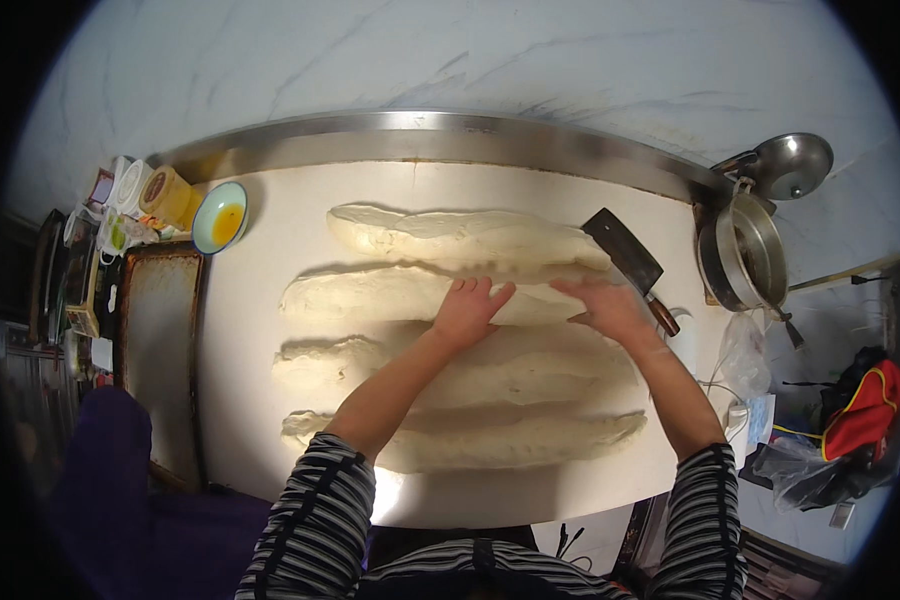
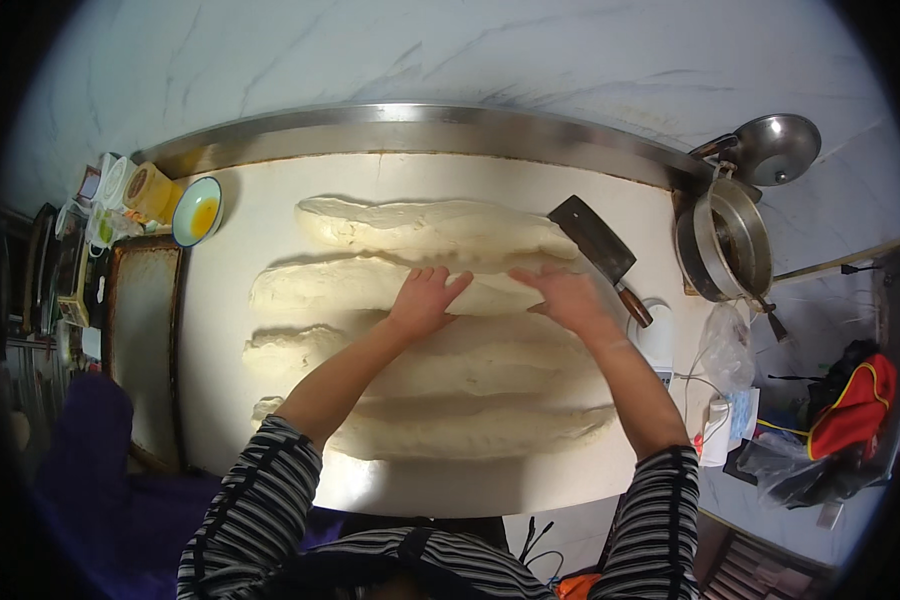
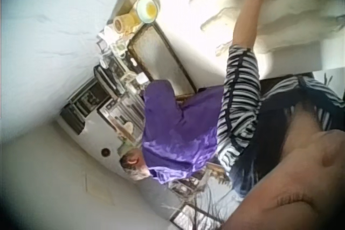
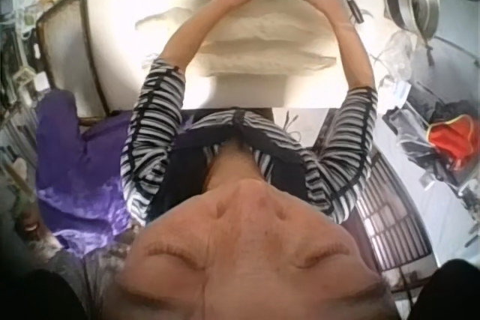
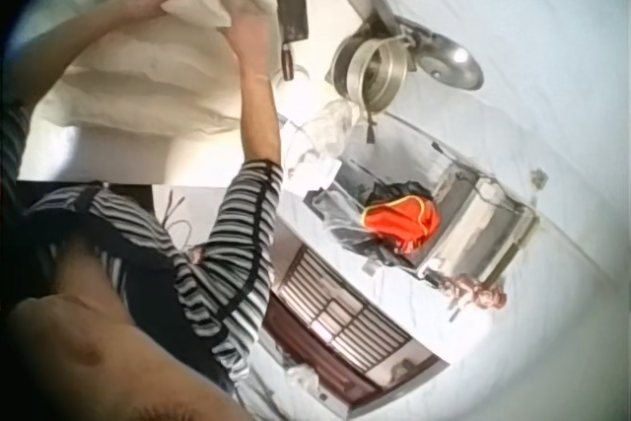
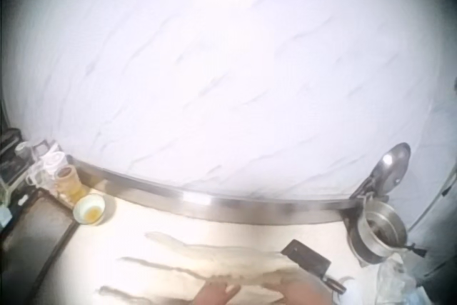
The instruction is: The person brushes egg wash onto long strips of dough, then portions the dough into small pieces and weighs each piece on a digital scale. The person shapes the weighed pieces into small balls and places them on the table.
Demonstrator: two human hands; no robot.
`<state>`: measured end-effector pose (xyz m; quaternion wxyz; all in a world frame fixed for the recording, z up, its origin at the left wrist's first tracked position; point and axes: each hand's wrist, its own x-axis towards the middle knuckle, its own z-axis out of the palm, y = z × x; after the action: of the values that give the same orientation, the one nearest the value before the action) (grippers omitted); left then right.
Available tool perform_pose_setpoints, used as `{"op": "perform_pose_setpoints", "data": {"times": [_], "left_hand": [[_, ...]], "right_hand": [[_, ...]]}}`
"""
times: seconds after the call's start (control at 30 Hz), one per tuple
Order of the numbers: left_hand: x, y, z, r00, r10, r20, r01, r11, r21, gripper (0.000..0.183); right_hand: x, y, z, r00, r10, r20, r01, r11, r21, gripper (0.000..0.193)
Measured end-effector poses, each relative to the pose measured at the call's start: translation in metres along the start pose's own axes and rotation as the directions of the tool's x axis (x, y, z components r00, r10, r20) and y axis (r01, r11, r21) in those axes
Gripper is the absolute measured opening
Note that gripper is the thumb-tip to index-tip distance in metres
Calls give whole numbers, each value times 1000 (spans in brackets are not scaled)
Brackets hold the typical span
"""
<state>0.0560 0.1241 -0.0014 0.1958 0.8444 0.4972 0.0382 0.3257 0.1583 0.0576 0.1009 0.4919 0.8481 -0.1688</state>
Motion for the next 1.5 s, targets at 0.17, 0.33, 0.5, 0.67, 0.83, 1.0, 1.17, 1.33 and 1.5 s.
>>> {"op": "perform_pose_setpoints", "data": {"times": [0.17,0.33,0.5,0.67,0.83,1.0,1.17,1.33,1.5], "left_hand": [[-24,10,-16,972,133,-195,-138,990,-12,84],[-90,-61,-61,956,77,-283,-55,995,85,96],[-164,-136,-77,946,-277,-171,306,936,174,96],[-165,-164,-61,938,-219,-269,292,917,272,91],[-156,-190,-69,932,-295,-212,318,944,86,67],[-169,-179,-80,898,-431,-93,431,902,-22,66],[-154,-183,-107,926,-371,-76,373,928,12,100],[-81,-217,-114,983,-128,-130,154,966,208,104],[-30,-230,-99,996,-66,-59,72,991,112,91]], "right_hand": [[-8,-4,16,986,115,117,-108,992,-61,83],[16,-59,17,994,-7,-110,-5,994,-107,85],[90,-170,50,890,-374,-262,401,914,56,87],[142,-243,81,867,-260,-425,236,966,-109,80],[149,-235,53,918,-155,-366,233,956,180,67],[129,-235,52,953,-240,-184,263,958,112,66],[131,-244,42,967,-242,80,238,970,55,77],[170,-202,9,845,-341,-411,314,940,-134,85],[201,-168,16,950,-164,-265,125,980,-158,75]]}}
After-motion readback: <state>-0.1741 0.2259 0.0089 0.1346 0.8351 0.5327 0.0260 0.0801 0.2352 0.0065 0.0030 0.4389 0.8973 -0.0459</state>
